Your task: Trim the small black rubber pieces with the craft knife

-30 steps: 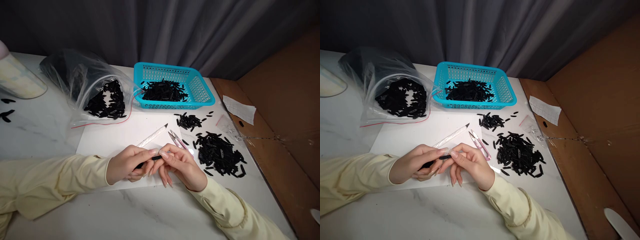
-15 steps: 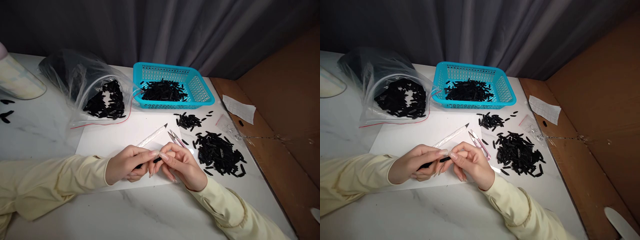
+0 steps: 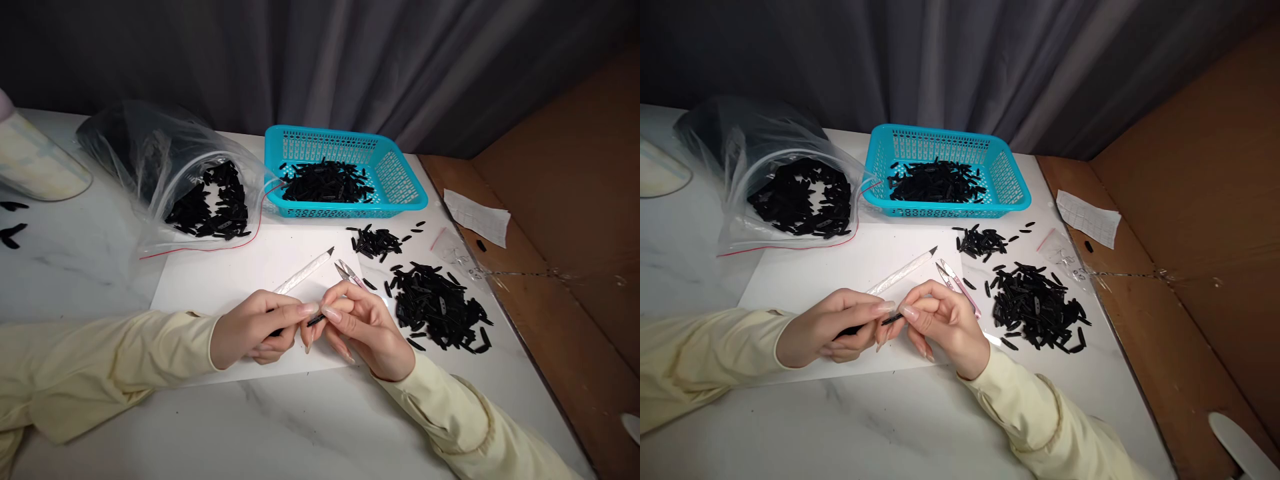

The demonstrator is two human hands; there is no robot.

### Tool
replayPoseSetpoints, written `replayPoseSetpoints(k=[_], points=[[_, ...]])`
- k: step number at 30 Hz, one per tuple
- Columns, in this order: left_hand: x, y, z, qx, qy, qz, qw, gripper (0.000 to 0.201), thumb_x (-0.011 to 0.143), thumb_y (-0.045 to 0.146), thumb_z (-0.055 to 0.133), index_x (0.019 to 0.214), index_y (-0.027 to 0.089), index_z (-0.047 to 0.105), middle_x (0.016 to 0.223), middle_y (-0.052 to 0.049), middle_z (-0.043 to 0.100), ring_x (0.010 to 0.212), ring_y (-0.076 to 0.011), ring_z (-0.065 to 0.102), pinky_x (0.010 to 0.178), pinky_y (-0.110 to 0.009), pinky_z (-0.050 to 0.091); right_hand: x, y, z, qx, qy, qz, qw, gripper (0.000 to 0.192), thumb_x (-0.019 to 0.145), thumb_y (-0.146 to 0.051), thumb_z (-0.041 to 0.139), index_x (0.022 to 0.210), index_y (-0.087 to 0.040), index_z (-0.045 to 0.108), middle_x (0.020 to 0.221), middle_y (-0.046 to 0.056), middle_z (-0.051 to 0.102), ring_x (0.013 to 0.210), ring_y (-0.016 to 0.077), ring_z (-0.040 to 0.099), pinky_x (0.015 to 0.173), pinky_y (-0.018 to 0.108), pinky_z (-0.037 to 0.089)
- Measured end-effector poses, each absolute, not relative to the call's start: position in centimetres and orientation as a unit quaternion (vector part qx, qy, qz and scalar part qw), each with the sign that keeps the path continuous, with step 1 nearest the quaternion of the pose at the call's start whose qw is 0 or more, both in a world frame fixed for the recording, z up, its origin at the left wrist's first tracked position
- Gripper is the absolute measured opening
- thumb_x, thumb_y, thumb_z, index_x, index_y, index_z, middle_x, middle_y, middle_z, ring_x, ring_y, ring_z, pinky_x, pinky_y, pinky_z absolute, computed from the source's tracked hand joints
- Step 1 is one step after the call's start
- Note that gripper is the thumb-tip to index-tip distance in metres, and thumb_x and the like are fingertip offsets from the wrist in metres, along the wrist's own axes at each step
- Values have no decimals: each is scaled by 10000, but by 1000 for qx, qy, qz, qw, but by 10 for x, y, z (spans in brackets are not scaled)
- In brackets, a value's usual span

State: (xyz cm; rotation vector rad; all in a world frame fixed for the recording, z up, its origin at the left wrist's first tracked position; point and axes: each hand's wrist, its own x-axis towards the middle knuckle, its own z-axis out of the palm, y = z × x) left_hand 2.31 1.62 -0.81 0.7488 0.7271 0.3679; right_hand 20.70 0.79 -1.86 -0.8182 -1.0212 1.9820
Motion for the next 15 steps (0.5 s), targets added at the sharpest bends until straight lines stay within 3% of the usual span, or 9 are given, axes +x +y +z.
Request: replayPoseSetpoints(k=[15], points=[[23,16,-7,352,355,189,845,277,868,325,433,703,135,548,360,102,276,297,-17,143,304,-138,148,207,6,-18,-345,-382,761,395,178,725,-245,696,809,-156,567,691,37,657,394,65,455,321,175,321]])
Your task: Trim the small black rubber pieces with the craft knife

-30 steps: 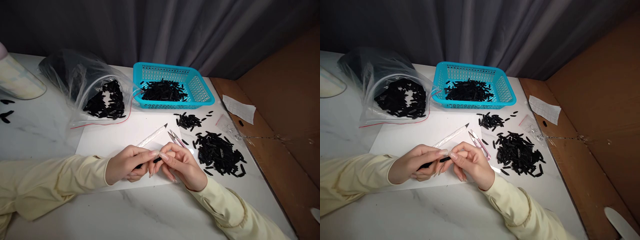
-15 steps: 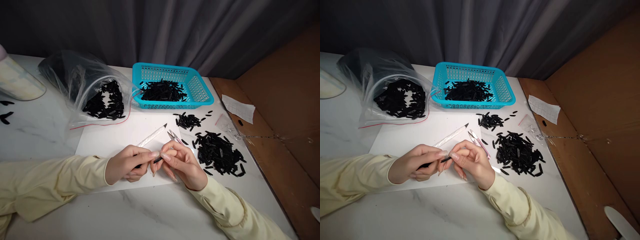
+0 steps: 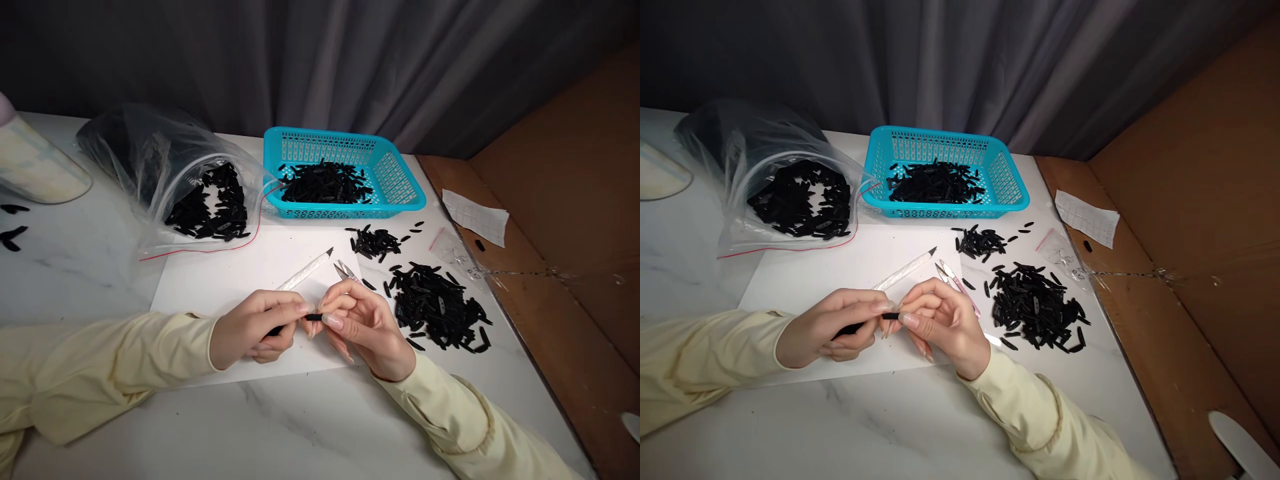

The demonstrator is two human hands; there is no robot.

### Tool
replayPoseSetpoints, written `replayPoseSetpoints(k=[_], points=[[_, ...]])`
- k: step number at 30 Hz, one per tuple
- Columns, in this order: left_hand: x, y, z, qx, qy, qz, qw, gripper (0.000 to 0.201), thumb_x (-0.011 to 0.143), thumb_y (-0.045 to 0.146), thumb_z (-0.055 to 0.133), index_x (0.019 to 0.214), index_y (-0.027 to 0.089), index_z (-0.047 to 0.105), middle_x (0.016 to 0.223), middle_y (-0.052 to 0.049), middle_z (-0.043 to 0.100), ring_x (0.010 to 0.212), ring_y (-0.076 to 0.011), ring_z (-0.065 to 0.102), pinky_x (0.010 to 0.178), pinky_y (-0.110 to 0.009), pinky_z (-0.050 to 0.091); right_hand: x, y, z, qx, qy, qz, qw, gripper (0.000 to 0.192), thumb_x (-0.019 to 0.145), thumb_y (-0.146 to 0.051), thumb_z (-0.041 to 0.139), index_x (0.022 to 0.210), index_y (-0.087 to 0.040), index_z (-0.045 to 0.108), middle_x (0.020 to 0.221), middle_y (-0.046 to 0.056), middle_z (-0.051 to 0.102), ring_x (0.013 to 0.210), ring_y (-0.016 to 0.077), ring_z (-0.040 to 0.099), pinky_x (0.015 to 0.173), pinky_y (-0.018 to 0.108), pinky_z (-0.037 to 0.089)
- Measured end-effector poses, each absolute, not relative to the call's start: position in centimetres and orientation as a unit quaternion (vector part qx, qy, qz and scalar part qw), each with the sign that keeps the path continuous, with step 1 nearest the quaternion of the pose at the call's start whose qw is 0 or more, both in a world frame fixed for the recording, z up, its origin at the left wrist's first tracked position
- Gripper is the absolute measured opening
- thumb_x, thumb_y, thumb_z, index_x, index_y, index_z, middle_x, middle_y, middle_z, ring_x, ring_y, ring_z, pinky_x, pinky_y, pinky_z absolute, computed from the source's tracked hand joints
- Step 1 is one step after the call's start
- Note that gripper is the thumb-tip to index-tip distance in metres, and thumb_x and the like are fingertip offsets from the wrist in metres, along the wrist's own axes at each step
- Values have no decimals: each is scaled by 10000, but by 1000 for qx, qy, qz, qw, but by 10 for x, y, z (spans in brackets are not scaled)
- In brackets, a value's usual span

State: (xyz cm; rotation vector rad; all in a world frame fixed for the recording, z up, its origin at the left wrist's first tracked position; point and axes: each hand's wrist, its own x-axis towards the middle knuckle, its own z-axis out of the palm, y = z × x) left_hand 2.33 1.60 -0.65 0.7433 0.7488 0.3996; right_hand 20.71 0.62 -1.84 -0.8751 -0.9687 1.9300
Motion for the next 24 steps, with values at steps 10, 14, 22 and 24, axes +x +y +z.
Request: replayPoseSetpoints(k=[10,14,22,24], points=[[23,16,-4,361,371,186,835,261,858,323,438,728,132,560,359,106,266,307,-16,134,312,-139,140,206,6,-17,-355,-391,749,400,186,706,-221,711,788,-152,560,662,45,666,416,75,487,313,157,337],[24,15,-3,378,371,189,827,248,847,317,442,745,127,565,363,108,265,315,-21,133,319,-151,137,205,4,-16,-367,-393,734,415,195,677,-210,731,780,-156,574,654,24,639,440,78,492,318,158,347],[23,10,-8,460,361,216,782,284,838,324,465,782,98,627,380,110,260,342,-29,165,364,-203,147,209,2,-16,-369,-453,688,431,215,661,-194,747,801,-163,588,622,11,625,436,80,492,367,189,357],[23,9,-8,480,361,227,767,293,842,309,466,780,90,651,378,108,260,349,-28,165,378,-214,149,211,4,-16,-356,-465,688,429,202,675,-173,731,816,-161,587,631,13,628,472,93,531,400,197,387]])
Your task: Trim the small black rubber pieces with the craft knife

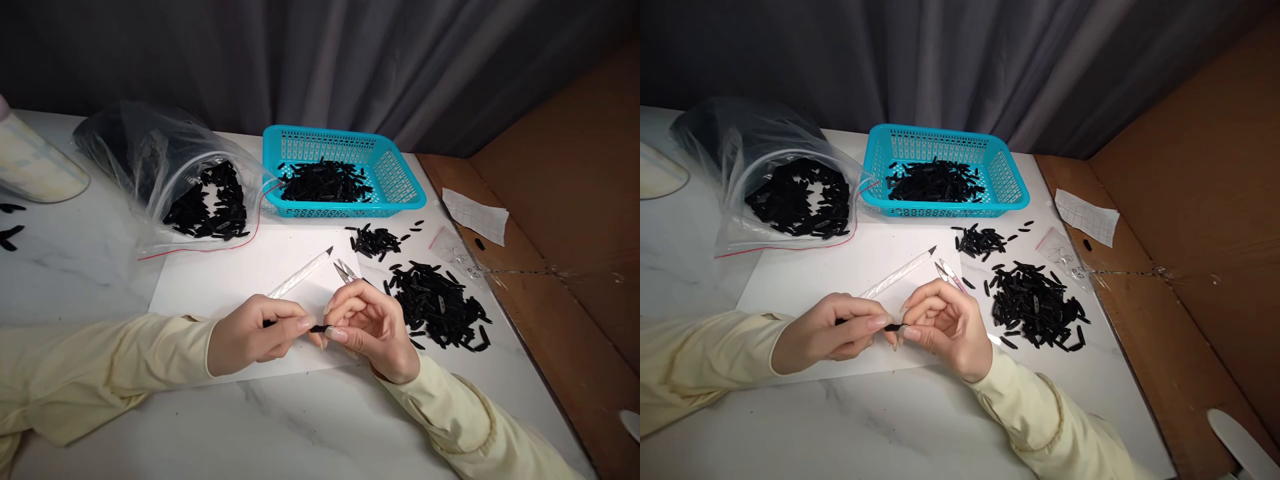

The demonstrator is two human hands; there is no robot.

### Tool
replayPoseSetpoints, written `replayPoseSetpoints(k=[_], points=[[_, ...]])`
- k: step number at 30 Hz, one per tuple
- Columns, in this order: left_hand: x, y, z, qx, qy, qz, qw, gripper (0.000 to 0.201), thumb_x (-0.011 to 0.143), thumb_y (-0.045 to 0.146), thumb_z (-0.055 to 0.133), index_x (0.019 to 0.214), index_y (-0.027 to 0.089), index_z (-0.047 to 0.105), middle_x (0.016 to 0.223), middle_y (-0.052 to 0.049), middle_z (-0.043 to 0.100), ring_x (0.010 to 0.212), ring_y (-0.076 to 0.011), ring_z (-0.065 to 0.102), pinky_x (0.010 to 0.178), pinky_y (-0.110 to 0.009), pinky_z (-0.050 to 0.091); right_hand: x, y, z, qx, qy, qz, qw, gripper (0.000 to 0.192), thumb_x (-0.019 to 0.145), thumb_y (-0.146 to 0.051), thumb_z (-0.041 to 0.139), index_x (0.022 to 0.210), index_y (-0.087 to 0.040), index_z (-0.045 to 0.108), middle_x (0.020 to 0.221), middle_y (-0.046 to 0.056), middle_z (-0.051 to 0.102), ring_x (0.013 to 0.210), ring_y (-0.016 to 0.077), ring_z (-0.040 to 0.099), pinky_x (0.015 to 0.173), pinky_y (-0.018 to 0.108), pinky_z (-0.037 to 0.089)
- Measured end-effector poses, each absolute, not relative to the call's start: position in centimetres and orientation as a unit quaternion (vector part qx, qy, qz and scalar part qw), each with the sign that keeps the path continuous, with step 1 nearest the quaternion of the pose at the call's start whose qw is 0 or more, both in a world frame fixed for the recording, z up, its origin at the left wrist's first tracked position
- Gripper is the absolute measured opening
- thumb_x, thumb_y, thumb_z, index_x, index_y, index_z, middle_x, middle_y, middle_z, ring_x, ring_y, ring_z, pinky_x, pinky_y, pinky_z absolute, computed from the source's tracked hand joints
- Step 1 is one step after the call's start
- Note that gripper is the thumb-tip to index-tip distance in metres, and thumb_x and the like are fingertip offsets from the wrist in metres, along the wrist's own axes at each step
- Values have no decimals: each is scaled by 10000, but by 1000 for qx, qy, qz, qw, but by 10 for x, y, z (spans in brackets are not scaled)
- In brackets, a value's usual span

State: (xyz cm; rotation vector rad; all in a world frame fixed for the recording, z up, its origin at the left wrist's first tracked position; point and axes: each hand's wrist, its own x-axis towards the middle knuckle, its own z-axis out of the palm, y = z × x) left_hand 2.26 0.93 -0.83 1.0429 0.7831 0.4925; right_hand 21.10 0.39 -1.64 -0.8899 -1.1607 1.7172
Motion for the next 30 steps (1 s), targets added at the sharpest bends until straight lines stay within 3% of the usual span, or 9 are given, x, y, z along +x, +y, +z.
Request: replayPoseSetpoints(k=[7,15,22,30], points=[[21,9,-4,507,355,208,757,319,837,323,499,784,72,689,392,109,189,363,-28,130,384,-229,99,215,8,-18,-325,-490,700,406,195,694,-141,707,831,-157,569,628,14,647,510,118,600,428,206,436],[20,9,-5,532,355,205,741,311,821,306,517,789,61,706,403,98,228,380,-32,165,388,-224,130,216,9,-18,-337,-528,671,396,181,694,-134,701,809,-155,563,620,25,666,501,115,592,435,208,449],[20,14,-4,458,346,159,803,355,849,331,472,757,69,694,351,96,248,333,-30,172,360,-219,159,221,13,-12,-338,-659,541,399,139,729,-96,660,824,-155,577,658,43,711,515,119,614,492,212,500],[22,23,-3,352,380,125,846,234,769,330,624,810,113,701,343,114,221,321,-9,130,342,-182,83,219,13,-8,-363,-755,377,395,80,802,-92,586,830,-149,635,739,46,711,600,122,660,549,192,527]])
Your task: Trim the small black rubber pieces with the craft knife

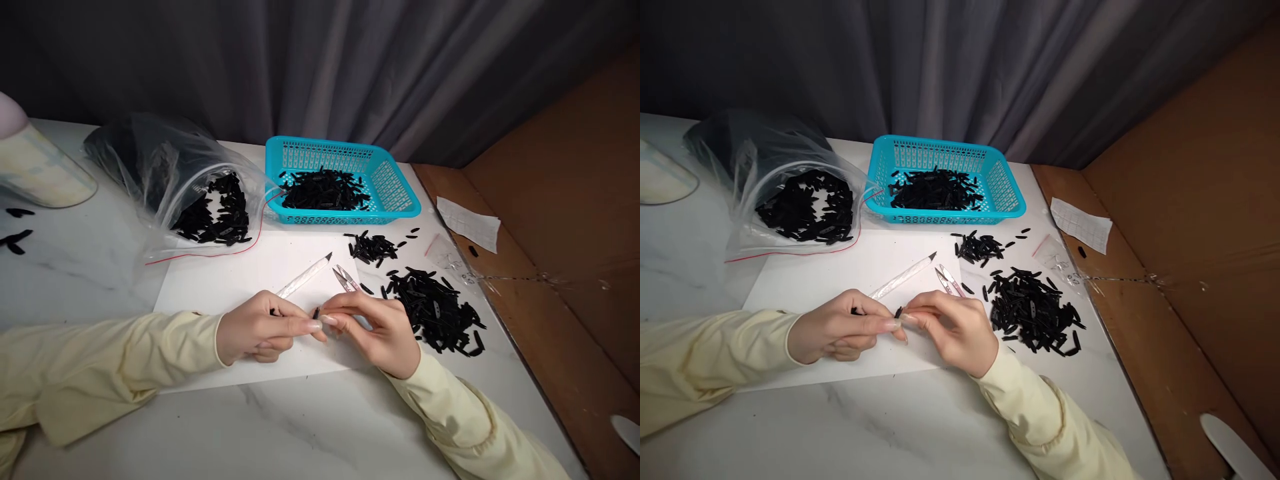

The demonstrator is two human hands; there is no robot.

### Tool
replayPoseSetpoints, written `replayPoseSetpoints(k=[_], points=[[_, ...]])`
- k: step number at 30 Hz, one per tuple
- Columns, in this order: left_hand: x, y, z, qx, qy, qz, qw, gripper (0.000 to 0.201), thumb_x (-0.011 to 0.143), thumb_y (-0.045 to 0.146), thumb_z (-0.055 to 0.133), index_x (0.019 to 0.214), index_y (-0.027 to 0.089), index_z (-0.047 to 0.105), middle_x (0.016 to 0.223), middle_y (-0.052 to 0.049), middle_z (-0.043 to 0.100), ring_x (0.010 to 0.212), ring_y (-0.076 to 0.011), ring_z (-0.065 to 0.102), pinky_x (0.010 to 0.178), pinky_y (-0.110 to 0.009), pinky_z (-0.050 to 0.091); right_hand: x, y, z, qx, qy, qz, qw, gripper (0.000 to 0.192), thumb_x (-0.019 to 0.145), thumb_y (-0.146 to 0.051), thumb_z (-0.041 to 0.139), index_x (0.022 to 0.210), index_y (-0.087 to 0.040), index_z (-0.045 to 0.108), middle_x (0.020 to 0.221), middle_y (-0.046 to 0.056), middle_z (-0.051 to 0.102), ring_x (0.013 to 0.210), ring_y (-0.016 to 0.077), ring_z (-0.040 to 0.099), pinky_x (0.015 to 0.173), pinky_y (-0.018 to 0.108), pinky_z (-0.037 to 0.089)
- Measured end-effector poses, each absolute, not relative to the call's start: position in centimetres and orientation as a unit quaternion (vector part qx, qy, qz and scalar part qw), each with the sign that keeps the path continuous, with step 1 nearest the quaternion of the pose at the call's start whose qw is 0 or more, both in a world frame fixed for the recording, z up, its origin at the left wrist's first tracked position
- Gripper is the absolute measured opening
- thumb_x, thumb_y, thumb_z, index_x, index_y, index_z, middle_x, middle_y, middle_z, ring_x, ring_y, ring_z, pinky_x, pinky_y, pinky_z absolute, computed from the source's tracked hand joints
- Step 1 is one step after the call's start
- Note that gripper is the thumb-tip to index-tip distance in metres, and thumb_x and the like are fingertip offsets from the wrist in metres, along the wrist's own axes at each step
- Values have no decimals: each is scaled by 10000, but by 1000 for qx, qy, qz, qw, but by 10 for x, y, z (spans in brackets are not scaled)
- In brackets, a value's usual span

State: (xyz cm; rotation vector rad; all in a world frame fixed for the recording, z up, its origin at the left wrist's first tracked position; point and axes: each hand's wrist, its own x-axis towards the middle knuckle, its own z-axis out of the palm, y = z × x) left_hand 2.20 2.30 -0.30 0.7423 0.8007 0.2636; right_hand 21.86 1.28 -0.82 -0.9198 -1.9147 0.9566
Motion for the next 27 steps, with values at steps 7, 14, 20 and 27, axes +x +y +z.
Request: replayPoseSetpoints(k=[7,14,20,27], points=[[24,24,-10,336,386,160,844,251,731,375,663,690,127,670,307,108,249,279,-4,151,316,-173,88,210,2,-10,-323,-809,299,390,296,790,-122,607,1085,-104,600,783,98,695,690,170,633,615,272,531],[22,22,-8,371,367,143,841,408,771,409,603,481,134,522,309,93,259,276,-4,146,305,-177,85,213,11,-11,-282,-815,331,384,258,836,-45,525,1041,-147,643,878,109,711,727,173,624,650,302,526],[20,23,-13,396,339,135,843,585,826,468,494,354,163,330,285,66,223,256,-11,147,293,-201,85,216,14,-16,-270,-814,326,398,268,826,-28,529,1043,-133,647,895,126,714,742,186,638,656,326,528],[21,22,-14,398,374,150,824,583,799,460,517,333,162,335,276,56,242,249,-19,178,290,-201,107,215,14,-17,-290,-807,319,404,211,800,-38,580,983,-90,671,841,126,719,701,171,641,635,286,528]])
